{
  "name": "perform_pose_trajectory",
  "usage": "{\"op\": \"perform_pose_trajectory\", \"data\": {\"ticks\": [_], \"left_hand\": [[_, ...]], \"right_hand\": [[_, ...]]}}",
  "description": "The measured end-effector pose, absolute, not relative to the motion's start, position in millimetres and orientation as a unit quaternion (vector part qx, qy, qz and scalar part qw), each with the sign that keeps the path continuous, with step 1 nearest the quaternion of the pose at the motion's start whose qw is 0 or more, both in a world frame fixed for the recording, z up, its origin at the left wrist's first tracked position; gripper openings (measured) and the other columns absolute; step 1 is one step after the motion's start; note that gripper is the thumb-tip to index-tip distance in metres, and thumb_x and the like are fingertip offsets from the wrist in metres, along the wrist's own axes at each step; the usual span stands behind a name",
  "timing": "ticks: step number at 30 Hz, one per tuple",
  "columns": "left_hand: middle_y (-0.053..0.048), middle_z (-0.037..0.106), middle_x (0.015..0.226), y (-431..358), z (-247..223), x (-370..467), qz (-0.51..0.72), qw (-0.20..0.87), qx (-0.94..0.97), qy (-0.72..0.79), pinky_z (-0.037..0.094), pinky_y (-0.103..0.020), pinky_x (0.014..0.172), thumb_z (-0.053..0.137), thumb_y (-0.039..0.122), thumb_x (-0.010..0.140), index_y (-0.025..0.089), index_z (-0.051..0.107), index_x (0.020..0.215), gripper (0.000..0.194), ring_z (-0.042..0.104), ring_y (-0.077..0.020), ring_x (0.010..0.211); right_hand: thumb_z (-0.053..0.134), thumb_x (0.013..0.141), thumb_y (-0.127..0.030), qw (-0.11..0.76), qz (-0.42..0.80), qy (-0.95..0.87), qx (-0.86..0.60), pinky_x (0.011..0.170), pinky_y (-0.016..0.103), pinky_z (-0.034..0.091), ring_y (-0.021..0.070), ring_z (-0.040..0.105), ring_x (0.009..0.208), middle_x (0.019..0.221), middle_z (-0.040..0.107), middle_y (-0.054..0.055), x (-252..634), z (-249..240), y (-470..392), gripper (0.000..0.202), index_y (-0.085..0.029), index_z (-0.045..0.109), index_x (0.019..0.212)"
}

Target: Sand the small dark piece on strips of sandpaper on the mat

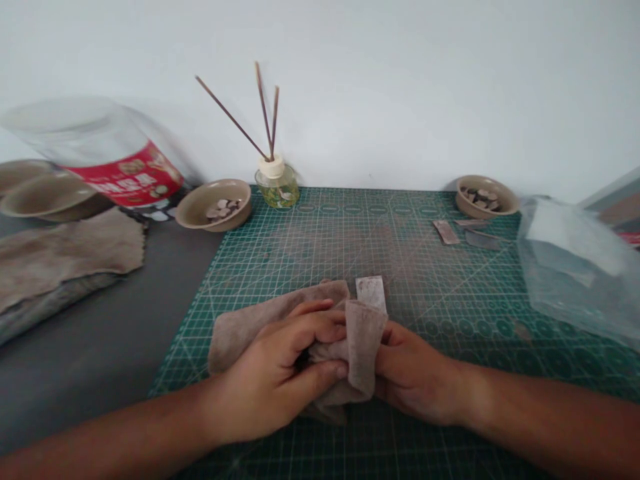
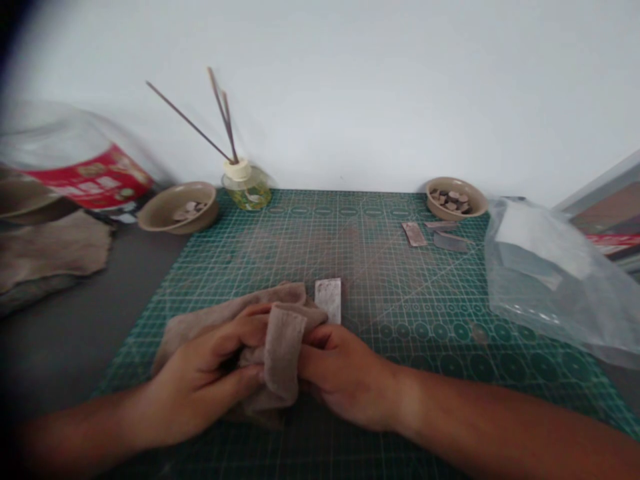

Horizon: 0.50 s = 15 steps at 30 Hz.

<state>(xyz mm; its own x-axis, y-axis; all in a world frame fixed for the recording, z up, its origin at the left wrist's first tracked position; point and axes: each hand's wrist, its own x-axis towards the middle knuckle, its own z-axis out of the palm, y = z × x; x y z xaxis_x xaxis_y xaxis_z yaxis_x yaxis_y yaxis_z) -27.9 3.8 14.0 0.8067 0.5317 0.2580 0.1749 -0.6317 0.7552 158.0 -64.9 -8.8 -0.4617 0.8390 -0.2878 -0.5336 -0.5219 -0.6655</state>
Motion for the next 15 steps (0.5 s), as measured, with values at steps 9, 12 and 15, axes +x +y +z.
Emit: {"op": "perform_pose_trajectory", "data": {"ticks": [9,12,15], "left_hand": [[-0.005,0.071,0.124,6.3,13.3,-28.8,0.238,0.344,0.892,0.173,0.042,-0.042,0.116,0.044,0.024,0.101,0.023,0.063,0.12,0.027,0.066,-0.0198,0.118],[-0.005,0.07,0.126,5.1,11.8,-28.9,0.244,0.34,0.892,0.172,0.044,-0.042,0.114,0.043,0.023,0.102,0.025,0.056,0.134,0.035,0.064,-0.0206,0.121],[-0.005,0.067,0.132,3.2,11.9,-29.5,0.253,0.335,0.89,0.179,0.048,-0.039,0.112,0.044,0.021,0.101,0.027,0.05,0.14,0.04,0.061,-0.0201,0.125]], "right_hand": [[0.084,0.075,-0.044,0.392,0.829,-0.26,-0.303,0.073,0.029,0.046,0.0124,0.058,0.067,0.071,0.066,-0.001,159.5,-4.6,-64.5,0.031,-0.017,0.076,0.086],[0.081,0.078,-0.048,0.392,0.825,-0.254,-0.318,0.079,0.033,0.048,0.0163,0.062,0.076,0.076,0.068,0.001,159.8,-3.8,-63.8,0.036,-0.018,0.076,0.096],[0.08,0.08,-0.049,0.4,0.824,-0.25,-0.314,0.087,0.037,0.049,0.0204,0.066,0.087,0.083,0.07,0.004,160.4,-2.3,-62.9,0.041,-0.017,0.075,0.105]]}}
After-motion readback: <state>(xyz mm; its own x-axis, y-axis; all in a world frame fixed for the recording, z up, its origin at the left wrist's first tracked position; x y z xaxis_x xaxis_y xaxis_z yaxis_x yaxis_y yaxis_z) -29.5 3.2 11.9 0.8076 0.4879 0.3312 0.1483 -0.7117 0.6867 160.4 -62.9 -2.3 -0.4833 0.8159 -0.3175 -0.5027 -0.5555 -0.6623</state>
